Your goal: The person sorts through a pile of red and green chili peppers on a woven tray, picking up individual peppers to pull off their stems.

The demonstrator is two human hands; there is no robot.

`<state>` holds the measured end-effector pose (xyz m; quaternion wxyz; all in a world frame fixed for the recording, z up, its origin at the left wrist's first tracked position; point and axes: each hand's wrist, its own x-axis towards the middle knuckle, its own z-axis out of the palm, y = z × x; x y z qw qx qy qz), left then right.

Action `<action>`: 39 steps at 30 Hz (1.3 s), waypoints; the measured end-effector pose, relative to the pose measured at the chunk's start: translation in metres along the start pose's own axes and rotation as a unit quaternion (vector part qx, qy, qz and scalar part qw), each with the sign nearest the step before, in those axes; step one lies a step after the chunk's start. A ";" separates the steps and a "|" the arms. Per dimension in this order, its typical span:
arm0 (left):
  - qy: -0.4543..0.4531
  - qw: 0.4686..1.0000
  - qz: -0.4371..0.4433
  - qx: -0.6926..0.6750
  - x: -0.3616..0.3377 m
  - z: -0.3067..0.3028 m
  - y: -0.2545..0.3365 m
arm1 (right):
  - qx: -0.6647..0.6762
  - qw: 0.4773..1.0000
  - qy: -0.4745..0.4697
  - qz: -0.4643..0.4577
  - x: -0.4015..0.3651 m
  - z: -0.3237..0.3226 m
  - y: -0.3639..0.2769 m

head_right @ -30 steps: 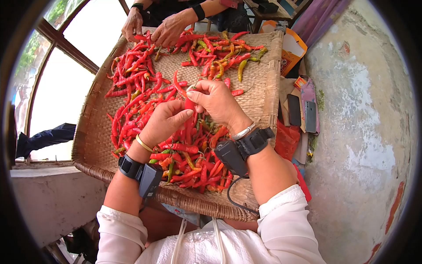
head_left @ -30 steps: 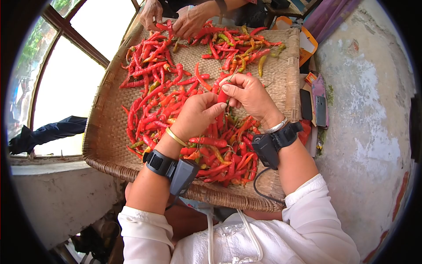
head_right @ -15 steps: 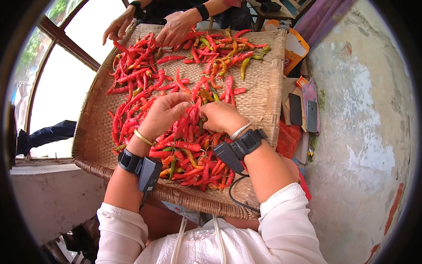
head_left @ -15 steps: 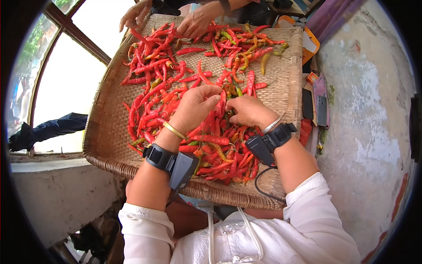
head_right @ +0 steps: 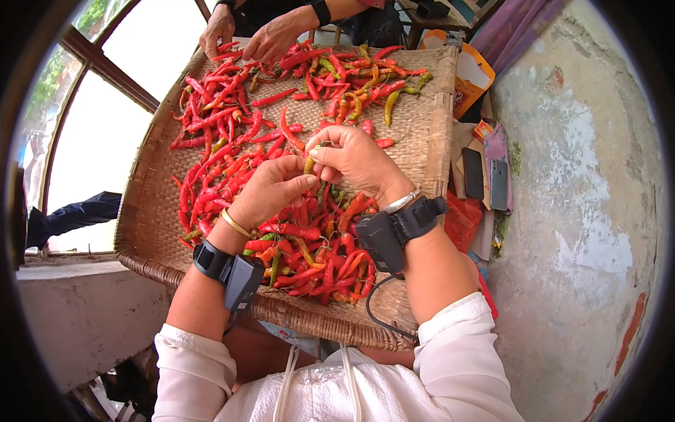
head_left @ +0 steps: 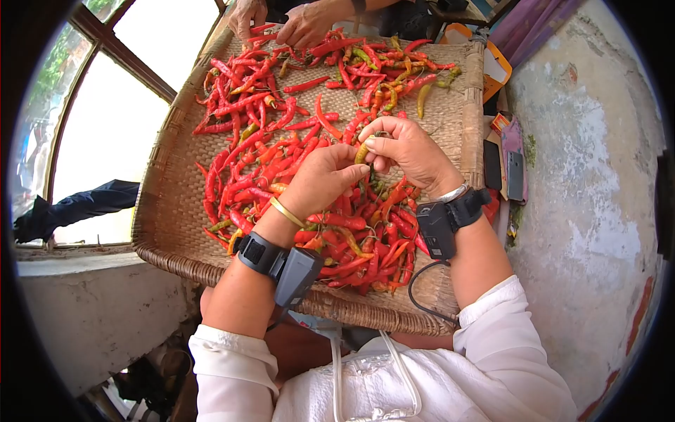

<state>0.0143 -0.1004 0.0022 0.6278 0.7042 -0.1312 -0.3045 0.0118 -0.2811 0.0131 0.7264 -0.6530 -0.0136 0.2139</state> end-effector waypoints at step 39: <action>0.144 0.989 -0.017 -0.042 -0.004 -0.034 0.021 | -0.216 0.959 0.179 -0.042 0.011 -0.008 0.015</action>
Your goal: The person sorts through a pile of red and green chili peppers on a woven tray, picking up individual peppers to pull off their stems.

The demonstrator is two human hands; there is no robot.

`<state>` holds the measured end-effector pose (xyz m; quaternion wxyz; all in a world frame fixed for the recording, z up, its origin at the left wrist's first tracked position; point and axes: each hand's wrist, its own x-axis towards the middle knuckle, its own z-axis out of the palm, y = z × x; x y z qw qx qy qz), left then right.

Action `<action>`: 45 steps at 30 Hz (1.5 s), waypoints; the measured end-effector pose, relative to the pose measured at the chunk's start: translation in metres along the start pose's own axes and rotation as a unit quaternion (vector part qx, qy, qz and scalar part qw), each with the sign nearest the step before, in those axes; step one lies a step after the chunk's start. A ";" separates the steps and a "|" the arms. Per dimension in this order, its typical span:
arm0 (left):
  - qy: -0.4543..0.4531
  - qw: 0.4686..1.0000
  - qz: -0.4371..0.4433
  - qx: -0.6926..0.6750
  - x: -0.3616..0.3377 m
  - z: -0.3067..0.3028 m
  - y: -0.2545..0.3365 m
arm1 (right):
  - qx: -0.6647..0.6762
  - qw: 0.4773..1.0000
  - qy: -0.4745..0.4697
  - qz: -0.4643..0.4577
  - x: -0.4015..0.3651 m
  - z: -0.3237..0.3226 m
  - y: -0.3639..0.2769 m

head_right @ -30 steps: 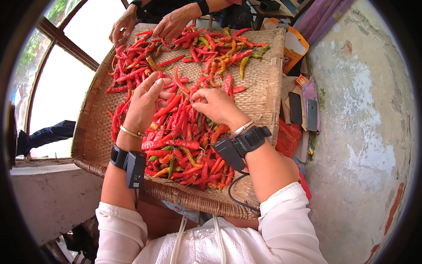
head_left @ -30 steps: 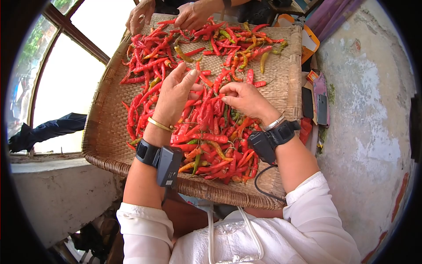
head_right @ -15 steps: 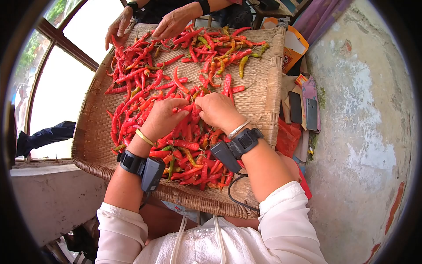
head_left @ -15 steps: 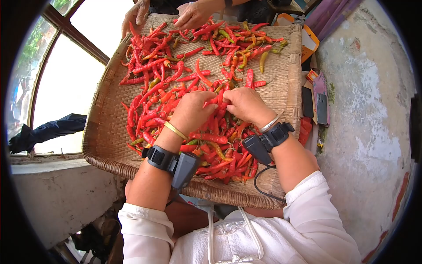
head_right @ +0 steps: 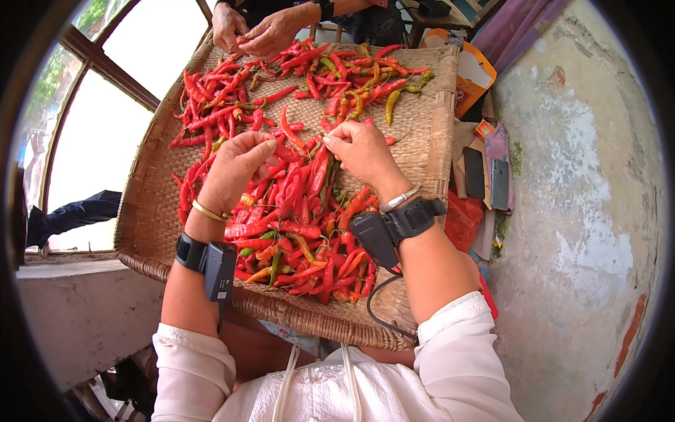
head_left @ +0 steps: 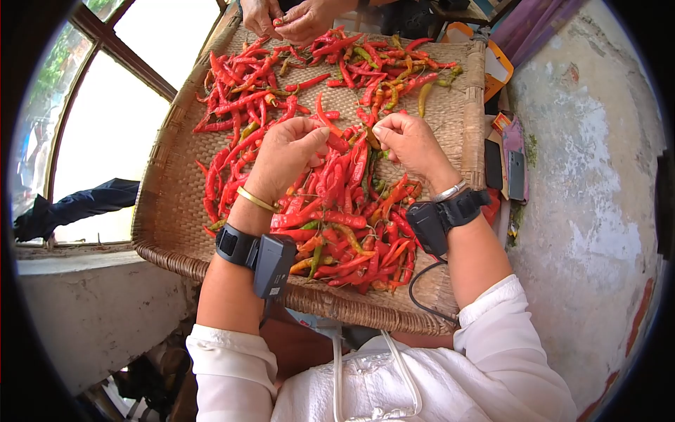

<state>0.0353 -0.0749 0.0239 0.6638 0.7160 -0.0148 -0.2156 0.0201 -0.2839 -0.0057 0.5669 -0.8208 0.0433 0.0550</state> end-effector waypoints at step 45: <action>-0.147 0.976 0.002 0.161 -0.005 0.006 -0.003 | -0.423 0.898 0.023 -0.117 -0.025 -0.013 -0.022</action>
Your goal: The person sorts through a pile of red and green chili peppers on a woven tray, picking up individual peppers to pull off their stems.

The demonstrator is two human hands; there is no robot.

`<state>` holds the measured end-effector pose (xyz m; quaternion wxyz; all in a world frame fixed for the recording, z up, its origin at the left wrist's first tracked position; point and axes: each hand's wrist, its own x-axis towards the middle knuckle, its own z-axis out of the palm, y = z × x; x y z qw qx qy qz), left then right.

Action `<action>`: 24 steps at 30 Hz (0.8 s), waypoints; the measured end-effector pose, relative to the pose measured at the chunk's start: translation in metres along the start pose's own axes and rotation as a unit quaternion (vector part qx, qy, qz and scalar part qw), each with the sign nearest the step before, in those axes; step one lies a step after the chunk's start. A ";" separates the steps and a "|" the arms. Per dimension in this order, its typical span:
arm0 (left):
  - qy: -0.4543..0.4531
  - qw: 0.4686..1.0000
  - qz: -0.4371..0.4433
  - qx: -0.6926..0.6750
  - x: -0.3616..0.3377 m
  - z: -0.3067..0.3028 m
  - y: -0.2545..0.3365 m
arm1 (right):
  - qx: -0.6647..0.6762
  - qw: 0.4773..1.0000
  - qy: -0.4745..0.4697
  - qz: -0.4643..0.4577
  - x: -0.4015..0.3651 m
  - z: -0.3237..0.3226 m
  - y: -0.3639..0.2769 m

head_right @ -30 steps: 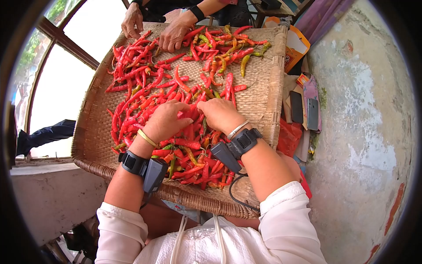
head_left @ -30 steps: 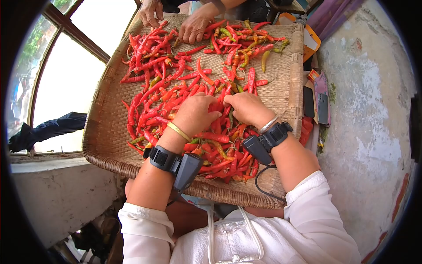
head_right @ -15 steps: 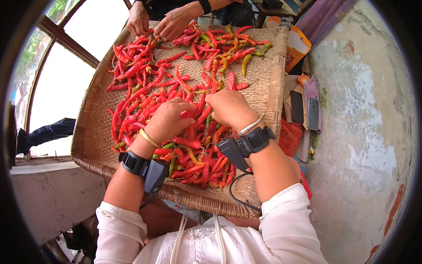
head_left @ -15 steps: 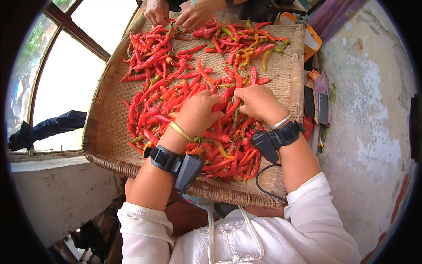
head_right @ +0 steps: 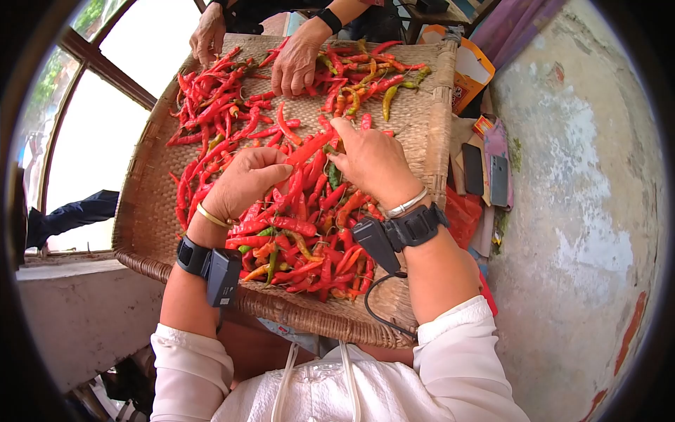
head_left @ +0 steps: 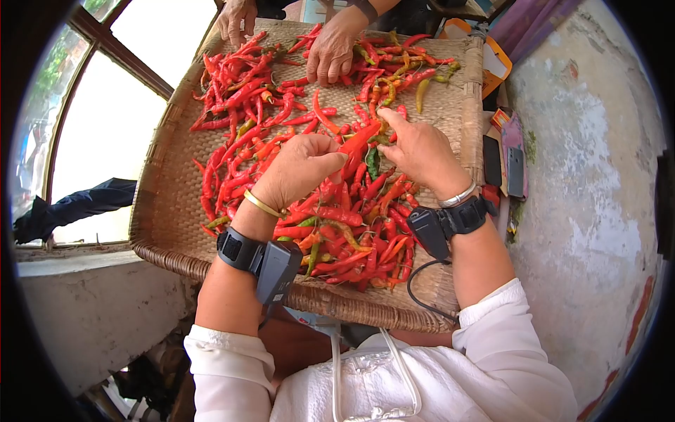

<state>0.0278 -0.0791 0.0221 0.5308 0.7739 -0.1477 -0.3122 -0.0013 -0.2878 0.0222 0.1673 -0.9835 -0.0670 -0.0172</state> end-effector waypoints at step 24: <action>0.077 0.971 0.099 0.205 0.005 0.002 -0.023 | 0.079 0.974 -0.092 -0.190 -0.010 0.040 -0.028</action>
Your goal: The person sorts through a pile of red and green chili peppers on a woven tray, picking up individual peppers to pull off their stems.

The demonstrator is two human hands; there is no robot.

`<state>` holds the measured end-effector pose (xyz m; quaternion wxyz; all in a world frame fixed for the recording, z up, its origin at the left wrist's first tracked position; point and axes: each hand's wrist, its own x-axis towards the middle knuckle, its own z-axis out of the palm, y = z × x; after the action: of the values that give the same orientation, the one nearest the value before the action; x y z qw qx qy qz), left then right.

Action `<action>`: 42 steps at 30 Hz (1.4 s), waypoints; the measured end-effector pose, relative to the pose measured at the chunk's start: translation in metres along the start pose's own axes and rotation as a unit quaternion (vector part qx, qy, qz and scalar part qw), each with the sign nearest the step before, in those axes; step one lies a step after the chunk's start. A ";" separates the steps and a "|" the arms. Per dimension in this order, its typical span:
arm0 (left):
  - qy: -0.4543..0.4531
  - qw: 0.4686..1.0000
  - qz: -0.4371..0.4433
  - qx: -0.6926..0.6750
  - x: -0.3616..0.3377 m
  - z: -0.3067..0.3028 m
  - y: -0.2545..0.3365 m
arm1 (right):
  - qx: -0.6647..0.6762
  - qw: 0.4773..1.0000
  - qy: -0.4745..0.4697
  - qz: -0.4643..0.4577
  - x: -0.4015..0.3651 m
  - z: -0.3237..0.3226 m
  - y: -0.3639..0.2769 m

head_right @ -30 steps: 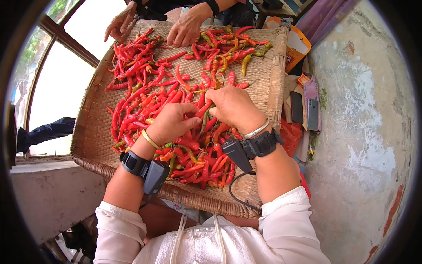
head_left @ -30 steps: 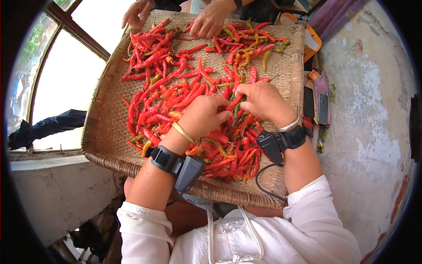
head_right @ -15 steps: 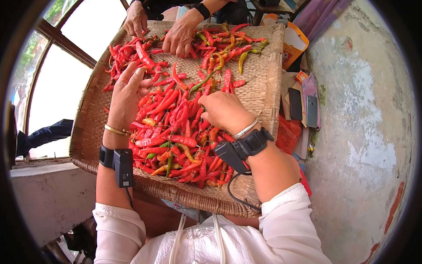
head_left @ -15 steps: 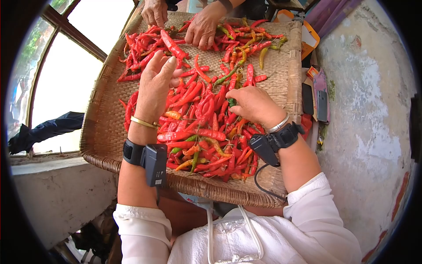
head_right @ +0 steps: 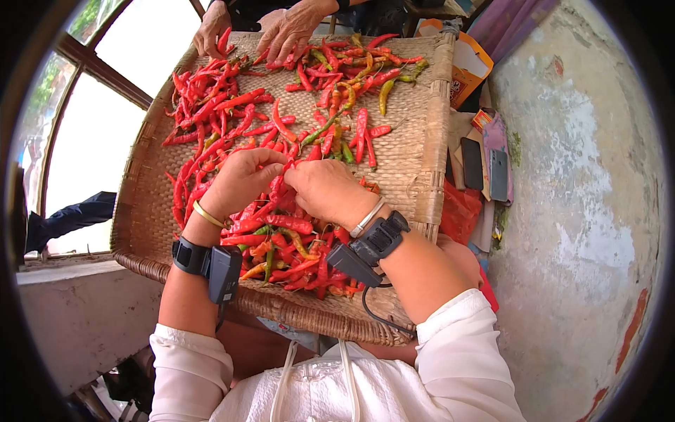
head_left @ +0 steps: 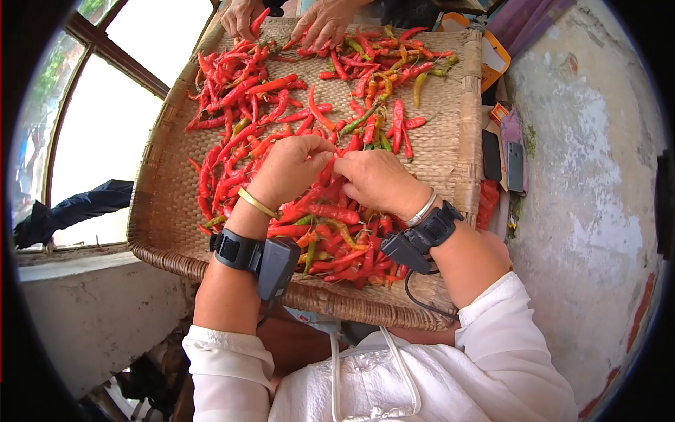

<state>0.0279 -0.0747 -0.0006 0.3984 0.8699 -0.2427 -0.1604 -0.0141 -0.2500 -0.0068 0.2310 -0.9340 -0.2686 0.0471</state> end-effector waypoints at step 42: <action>-0.129 0.988 0.082 0.011 -0.031 0.004 0.018 | 0.266 0.954 0.043 0.128 -0.035 -0.025 -0.024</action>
<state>-0.0046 -0.0704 0.0131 0.3660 0.8231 -0.3648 -0.2356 -0.0499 -0.2611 0.0254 0.4746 -0.8663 -0.1140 0.1061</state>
